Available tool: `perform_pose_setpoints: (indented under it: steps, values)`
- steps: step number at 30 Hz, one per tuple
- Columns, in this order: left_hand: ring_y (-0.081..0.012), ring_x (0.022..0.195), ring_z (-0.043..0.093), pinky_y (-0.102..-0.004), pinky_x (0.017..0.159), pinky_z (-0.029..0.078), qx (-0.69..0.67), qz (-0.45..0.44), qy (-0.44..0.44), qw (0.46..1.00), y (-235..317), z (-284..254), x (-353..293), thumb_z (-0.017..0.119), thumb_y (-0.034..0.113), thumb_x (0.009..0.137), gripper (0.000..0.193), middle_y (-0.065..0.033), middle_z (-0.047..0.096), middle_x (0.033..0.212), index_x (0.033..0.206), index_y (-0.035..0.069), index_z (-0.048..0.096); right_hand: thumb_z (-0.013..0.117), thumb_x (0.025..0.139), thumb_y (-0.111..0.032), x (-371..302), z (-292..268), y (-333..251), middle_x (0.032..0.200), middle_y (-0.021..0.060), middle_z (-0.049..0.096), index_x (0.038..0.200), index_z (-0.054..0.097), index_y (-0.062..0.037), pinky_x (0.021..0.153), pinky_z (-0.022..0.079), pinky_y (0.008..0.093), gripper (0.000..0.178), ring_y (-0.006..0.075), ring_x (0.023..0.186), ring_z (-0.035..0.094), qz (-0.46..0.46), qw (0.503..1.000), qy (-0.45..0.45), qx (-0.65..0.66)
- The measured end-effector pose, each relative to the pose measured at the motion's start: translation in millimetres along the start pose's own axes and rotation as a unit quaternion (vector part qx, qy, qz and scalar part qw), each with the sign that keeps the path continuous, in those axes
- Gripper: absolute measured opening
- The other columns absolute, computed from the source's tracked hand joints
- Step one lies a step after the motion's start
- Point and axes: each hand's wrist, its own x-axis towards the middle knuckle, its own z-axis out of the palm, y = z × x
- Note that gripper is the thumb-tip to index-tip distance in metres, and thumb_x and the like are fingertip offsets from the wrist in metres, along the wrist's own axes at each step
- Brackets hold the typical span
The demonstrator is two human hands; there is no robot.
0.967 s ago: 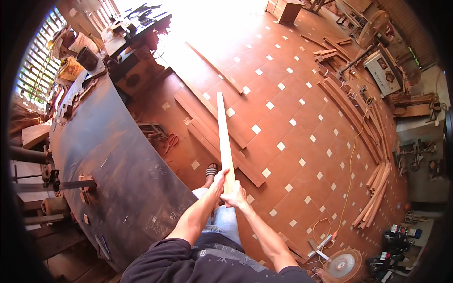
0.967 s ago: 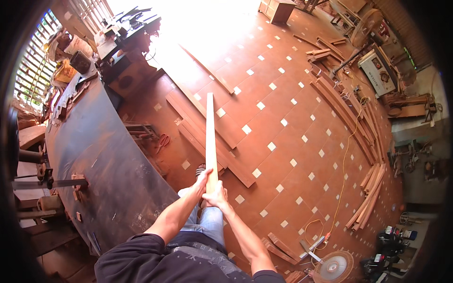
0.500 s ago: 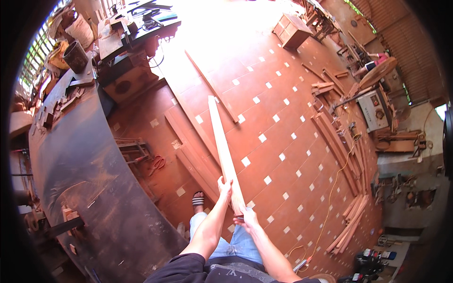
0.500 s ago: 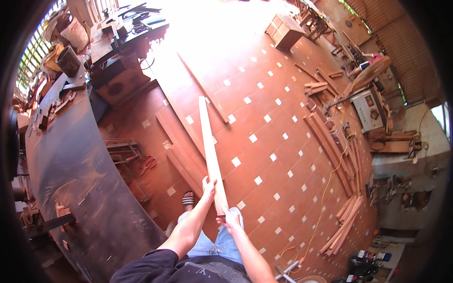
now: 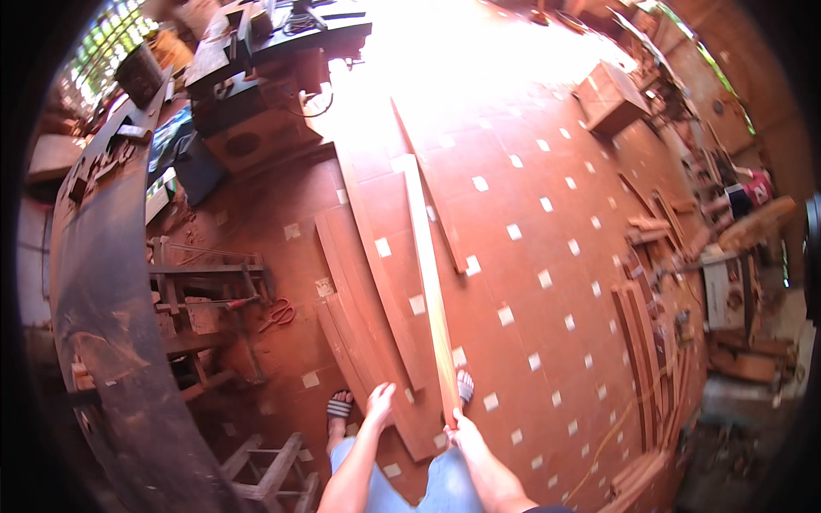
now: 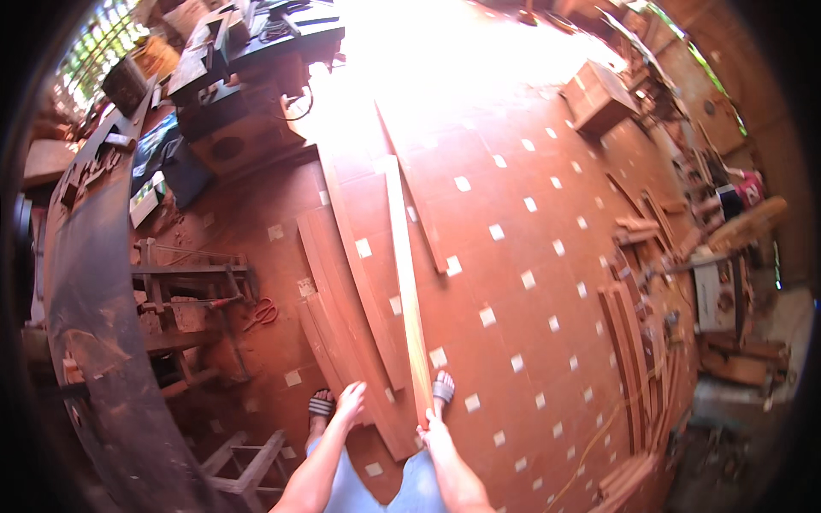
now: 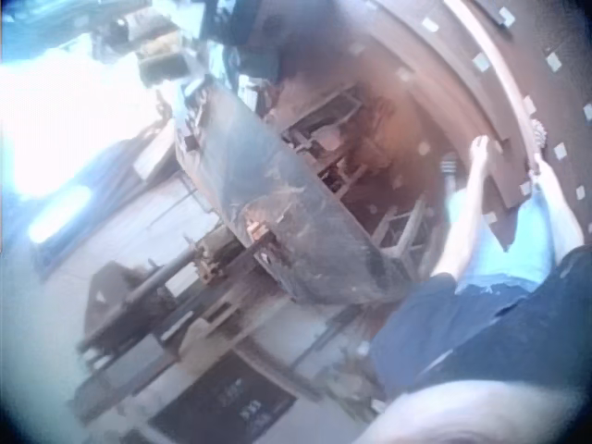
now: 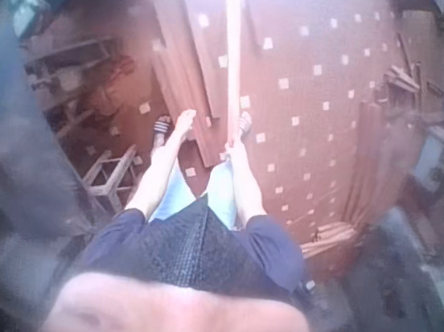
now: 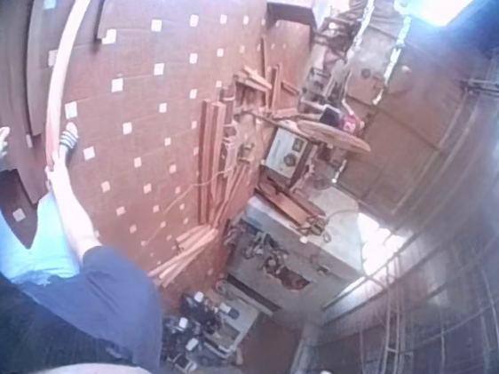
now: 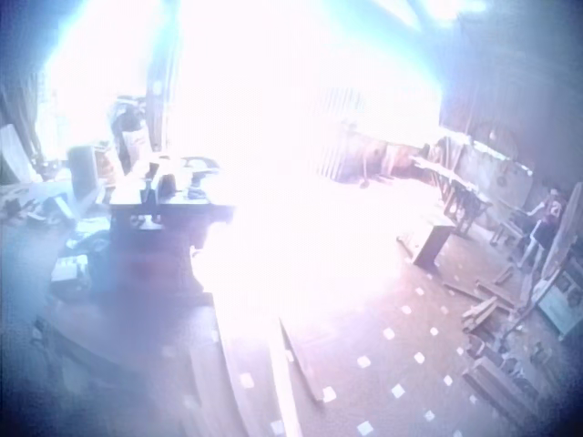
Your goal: The person uses a bandsaw to cut a long wooden plank into smaller pieces. They measure and mark the wood with a square and pen, then guide the plank through the saw blade to make precise cuts.
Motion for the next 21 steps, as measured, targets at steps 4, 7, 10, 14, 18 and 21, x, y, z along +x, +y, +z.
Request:
perform_pose_setpoints:
  steps: [4,7,10,14,18,21]
  values:
    - [-0.0134,0.107,0.065,-0.0318,0.081,0.056,-0.046,-0.084,0.084,0.992,-11.9,-36.2,-29.9,0.067,0.037,0.104,0.054,-0.0031,0.068,0.127,0.149,0.008,0.057,0.075,0.095,-0.048,14.7,116.4,-91.1,0.119,0.0105,0.062,0.124,0.059,-0.0135,0.074,0.054,0.0423,0.048,0.0317,0.102,0.062,-0.162,0.984,-0.052,0.05]
    - [-0.0243,0.128,0.062,-0.0412,0.097,0.057,0.039,-0.127,0.113,0.985,-33.7,-35.2,-41.5,0.065,0.035,0.106,0.054,-0.0093,0.063,0.143,0.151,0.007,0.056,0.064,0.101,-0.042,74.3,190.4,-198.1,0.144,0.0085,0.059,0.141,0.053,-0.0142,0.112,0.045,0.0459,0.05,0.0239,0.132,0.053,-0.142,0.966,-0.148,0.16]
    - [-0.0244,0.126,0.064,-0.0415,0.095,0.058,0.065,-0.176,0.168,0.968,-59.6,-32.7,-42.9,0.068,0.034,0.104,0.053,-0.0099,0.065,0.139,0.148,0.006,0.059,0.067,0.099,-0.033,45.8,268.8,-285.3,0.156,0.0153,0.049,0.148,0.047,-0.0071,0.119,0.041,0.0416,0.059,0.0266,0.144,0.044,-0.119,0.946,-0.165,0.252]
    - [-0.0216,0.122,0.065,-0.0411,0.093,0.059,0.105,-0.164,0.18,0.964,-77.9,-20.1,-42.3,0.073,0.031,0.101,0.052,-0.0088,0.068,0.134,0.145,0.007,0.062,0.054,0.109,-0.019,4.7,286.8,-341.1,0.144,0.0159,0.059,0.15,0.05,-0.0053,0.103,0.054,0.0381,0.043,0.0274,0.127,0.06,-0.192,0.851,-0.323,0.368]
    - [-0.0184,0.112,0.068,-0.0353,0.087,0.058,0.212,-0.105,0.126,0.964,-53.6,2.6,-53.7,0.075,0.033,0.1,0.052,-0.0089,0.071,0.131,0.143,0.007,0.064,0.062,0.108,-0.023,-8.6,235.1,-311.8,0.139,0.0135,0.063,0.149,0.051,-0.0065,0.094,0.059,0.0339,0.046,0.0259,0.114,0.066,-0.177,0.858,-0.368,0.311]
    - [-0.0173,0.106,0.07,-0.033,0.084,0.058,0.301,-0.031,0.042,0.952,-29.3,20.0,-41.1,0.075,0.033,0.1,0.049,-0.0088,0.073,0.126,0.142,0.007,0.066,0.07,0.102,-0.028,13.4,149.0,-286.0,0.114,0.008,0.071,0.13,0.063,-0.0063,0.081,0.06,0.0343,0.035,0.0226,0.096,0.07,-0.148,0.883,-0.308,0.322]
